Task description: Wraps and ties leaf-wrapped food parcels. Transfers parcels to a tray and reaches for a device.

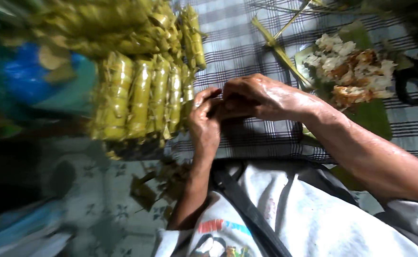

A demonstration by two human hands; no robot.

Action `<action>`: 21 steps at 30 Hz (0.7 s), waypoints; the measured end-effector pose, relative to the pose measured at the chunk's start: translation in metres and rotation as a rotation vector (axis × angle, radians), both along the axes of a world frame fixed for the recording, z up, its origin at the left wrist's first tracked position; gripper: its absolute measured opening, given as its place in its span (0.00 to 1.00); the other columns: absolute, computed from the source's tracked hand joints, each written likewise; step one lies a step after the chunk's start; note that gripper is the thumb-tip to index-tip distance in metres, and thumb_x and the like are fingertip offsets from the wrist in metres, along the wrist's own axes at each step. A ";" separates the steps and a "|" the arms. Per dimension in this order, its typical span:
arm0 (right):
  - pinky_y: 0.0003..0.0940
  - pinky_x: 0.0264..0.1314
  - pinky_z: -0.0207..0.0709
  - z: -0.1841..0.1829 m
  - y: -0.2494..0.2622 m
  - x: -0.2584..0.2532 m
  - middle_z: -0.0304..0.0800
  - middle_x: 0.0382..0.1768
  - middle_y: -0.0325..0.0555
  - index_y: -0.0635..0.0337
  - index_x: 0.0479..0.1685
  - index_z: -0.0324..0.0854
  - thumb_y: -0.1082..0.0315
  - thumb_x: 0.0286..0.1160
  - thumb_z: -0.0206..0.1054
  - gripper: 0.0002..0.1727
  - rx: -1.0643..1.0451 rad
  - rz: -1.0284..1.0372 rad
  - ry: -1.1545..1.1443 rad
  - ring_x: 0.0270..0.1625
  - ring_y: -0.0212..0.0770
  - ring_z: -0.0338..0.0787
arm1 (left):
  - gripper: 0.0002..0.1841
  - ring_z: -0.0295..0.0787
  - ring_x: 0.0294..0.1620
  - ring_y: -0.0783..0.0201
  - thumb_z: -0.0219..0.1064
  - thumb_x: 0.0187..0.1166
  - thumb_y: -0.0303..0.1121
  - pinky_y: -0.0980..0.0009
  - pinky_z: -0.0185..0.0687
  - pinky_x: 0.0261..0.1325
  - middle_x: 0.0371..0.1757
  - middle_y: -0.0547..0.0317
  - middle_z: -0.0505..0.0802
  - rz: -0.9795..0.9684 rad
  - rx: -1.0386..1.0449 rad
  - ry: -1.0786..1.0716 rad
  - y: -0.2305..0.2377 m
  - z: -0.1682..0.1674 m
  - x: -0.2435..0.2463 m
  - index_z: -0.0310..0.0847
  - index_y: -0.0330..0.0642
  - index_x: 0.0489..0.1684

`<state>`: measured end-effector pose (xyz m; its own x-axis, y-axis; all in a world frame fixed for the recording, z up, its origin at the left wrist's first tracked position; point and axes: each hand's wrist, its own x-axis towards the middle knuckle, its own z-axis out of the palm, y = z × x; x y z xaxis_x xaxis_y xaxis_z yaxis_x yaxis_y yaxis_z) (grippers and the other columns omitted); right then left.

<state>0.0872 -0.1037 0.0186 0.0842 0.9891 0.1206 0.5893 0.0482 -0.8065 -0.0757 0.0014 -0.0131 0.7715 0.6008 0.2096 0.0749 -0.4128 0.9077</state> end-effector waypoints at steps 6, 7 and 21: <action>0.40 0.39 0.79 -0.007 0.014 0.006 0.85 0.30 0.44 0.61 0.37 0.85 0.66 0.81 0.63 0.09 -0.002 -0.039 -0.059 0.33 0.39 0.85 | 0.05 0.84 0.67 0.68 0.74 0.66 0.19 0.73 0.85 0.64 0.67 0.55 0.87 0.013 -0.059 -0.084 0.000 -0.010 -0.002 0.91 0.38 0.34; 0.40 0.41 0.80 -0.009 0.015 0.006 0.87 0.31 0.45 0.61 0.39 0.86 0.65 0.81 0.64 0.09 -0.005 -0.067 -0.042 0.34 0.39 0.87 | 0.05 0.83 0.68 0.67 0.73 0.66 0.19 0.72 0.84 0.65 0.67 0.55 0.88 0.033 -0.062 -0.081 -0.001 -0.011 -0.001 0.91 0.39 0.32; 0.43 0.46 0.84 -0.022 -0.002 -0.026 0.89 0.37 0.48 0.64 0.53 0.84 0.77 0.73 0.67 0.12 0.230 -0.268 -0.134 0.41 0.47 0.90 | 0.08 0.86 0.54 0.75 0.72 0.70 0.20 0.77 0.86 0.54 0.67 0.59 0.85 0.084 -0.092 0.014 -0.003 -0.007 0.000 0.87 0.38 0.43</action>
<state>0.0607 -0.1061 -0.0036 0.3043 0.8800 0.3647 0.7052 0.0493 -0.7073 -0.0755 -0.0011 -0.0198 0.7200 0.6797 0.1400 0.1186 -0.3193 0.9402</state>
